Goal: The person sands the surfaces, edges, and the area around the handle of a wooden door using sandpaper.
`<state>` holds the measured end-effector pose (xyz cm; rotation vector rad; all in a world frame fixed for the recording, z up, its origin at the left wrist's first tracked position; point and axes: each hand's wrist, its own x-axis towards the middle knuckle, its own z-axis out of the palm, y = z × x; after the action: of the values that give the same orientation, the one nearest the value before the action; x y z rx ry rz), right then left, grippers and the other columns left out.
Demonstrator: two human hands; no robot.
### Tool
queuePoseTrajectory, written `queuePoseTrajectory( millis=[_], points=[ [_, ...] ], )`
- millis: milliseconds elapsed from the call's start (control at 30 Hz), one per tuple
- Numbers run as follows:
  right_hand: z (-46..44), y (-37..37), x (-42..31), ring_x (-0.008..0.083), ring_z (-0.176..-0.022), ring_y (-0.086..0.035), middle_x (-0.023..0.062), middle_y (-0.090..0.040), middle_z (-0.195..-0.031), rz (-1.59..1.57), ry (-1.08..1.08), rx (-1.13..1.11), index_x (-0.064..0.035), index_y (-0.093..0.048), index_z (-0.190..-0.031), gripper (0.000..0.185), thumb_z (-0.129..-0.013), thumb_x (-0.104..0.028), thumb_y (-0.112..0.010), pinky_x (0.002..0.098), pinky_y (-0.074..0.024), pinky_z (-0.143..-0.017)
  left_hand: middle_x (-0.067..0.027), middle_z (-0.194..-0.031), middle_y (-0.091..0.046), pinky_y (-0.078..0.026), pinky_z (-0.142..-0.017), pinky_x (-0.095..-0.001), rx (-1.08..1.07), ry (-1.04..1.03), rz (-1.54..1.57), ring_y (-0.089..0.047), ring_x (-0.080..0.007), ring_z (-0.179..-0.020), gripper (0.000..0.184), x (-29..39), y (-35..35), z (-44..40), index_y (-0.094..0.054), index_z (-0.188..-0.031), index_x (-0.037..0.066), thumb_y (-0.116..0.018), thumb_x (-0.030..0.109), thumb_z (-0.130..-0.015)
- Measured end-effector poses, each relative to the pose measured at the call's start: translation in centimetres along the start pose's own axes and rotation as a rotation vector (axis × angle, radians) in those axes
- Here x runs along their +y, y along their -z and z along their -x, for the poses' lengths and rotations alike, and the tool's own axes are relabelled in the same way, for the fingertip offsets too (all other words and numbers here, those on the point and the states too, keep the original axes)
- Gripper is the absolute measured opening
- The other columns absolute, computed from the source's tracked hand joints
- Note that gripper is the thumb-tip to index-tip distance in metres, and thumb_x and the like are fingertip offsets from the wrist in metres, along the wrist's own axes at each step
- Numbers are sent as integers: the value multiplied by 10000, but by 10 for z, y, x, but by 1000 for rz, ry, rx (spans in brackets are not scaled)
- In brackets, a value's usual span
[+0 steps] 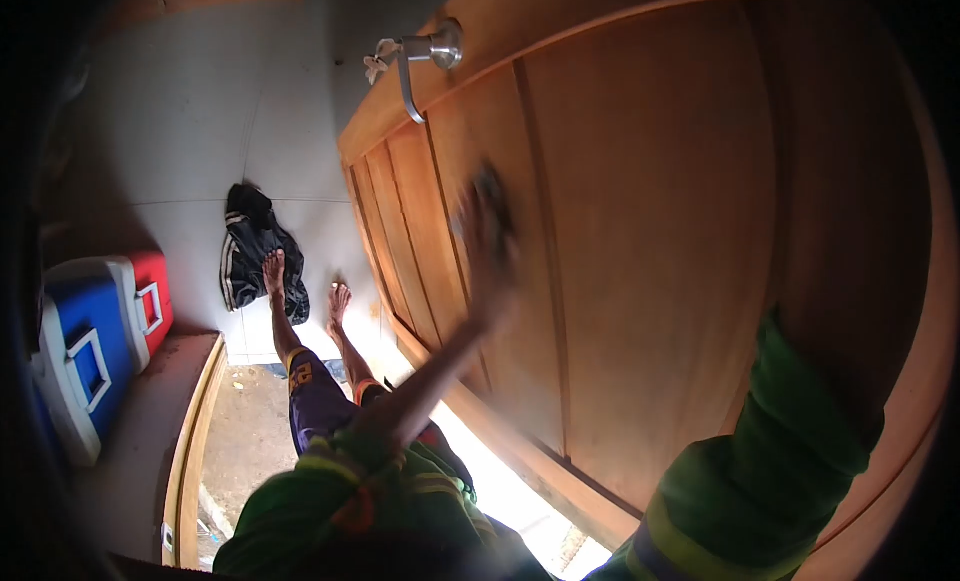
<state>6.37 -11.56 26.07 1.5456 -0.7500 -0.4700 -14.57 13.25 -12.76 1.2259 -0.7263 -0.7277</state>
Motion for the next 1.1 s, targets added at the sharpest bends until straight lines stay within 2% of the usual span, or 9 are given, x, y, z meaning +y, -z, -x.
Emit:
queuePoseTrajectory(
  millis=[100, 167, 267, 367, 567, 667, 767, 900, 1100],
  points=[
    [-1, 0, 0, 347, -1086, -710, 186, -735, -1161, -6, 0, 4, -33, -752, -1101, 495, -1018, -369, -398, 509, -534, -966, -313, -1686, -64, -1, -1245, -635, -215, -215, 36, -8, -504, -1563, 760, 76, -8, 109, -167, -1625, -11, -511, 338, -1043],
    [0, 0, 1, 349, -1089, -709, 188, -734, -1164, -1, -2, 5, -31, -751, -1104, 501, -1021, -372, -393, 510, -532, -969, -279, -1699, -58, -27, -1269, -558, -176, -83, -138, -46, -446, -1576, 766, 83, -2, 39, -143, -1627, -12, -484, 360, -1050],
    [0, -2, 0, 351, -1093, -708, 192, -733, -1169, 0, -5, -5, -28, -749, -1110, 511, -1025, -377, -387, 512, -531, -974, -270, -1696, -128, -68, -1276, -525, 261, -213, 391, -103, -419, -1582, 683, 9, -1, -52, -174, -1622, -24, -461, 248, -1066],
    [-2, 1, 2, 354, -1097, -706, 196, -731, -1174, -5, -17, -3, -24, -747, -1115, 520, -1029, -382, -380, 514, -529, -978, -251, -1700, -140, -97, -1278, -466, 55, 269, -92, -119, -381, -1588, 650, -47, 10, 27, -171, -1625, -22, -433, 214, -1079],
    [-5, 3, 4, 359, -1106, -703, 204, -728, -1184, -3, -23, 0, -18, -744, -1127, 538, -1038, -392, -366, 518, -525, -988, -232, -1703, -134, -99, -1280, -468, -130, 123, -227, -118, -360, -1586, 611, 20, -14, 108, -157, -1634, 5, -362, 249, -1112],
    [-5, -4, 2, 362, -1110, -702, 207, -726, -1188, -6, -28, -21, -15, -742, -1132, 548, -1043, -397, -360, 519, -523, -992, -250, -1702, -108, -123, -1277, -519, 188, 110, 111, -123, -392, -1580, 644, -7, 9, -45, -194, -1627, 7, -455, 213, -1075],
    [-12, -3, 7, 365, -1114, -701, 211, -725, -1193, -10, -55, -33, -12, -740, -1138, 557, -1047, -402, -353, 521, -521, -997, -248, -1668, -245, -204, -1261, -471, 152, 274, 51, -218, -377, -1557, 563, -122, 0, 12, -291, -1595, 14, -429, 211, -1086],
    [-34, -26, 1, 368, -1119, -699, 216, -723, -1200, 45, -170, -128, -7, -738, -1145, 569, -1053, -408, -344, 524, -519, -1003, -244, -1674, -228, -194, -1264, -473, -123, 88, -39, -203, -379, -1561, 579, -1, -16, 131, -284, -1602, 25, -430, 233, -1082],
    [-1, -4, 8, 372, -1101, -704, 206, -734, -1169, -20, -1, 18, -10, -734, -1142, 551, -1059, -386, -339, 511, -526, -993, -240, -1683, -202, -179, -1268, -477, -8, -24, 3, -182, -382, -1567, 604, 14, 1, -53, -272, -1613, 41, -432, 268, -1076]
  ],
)
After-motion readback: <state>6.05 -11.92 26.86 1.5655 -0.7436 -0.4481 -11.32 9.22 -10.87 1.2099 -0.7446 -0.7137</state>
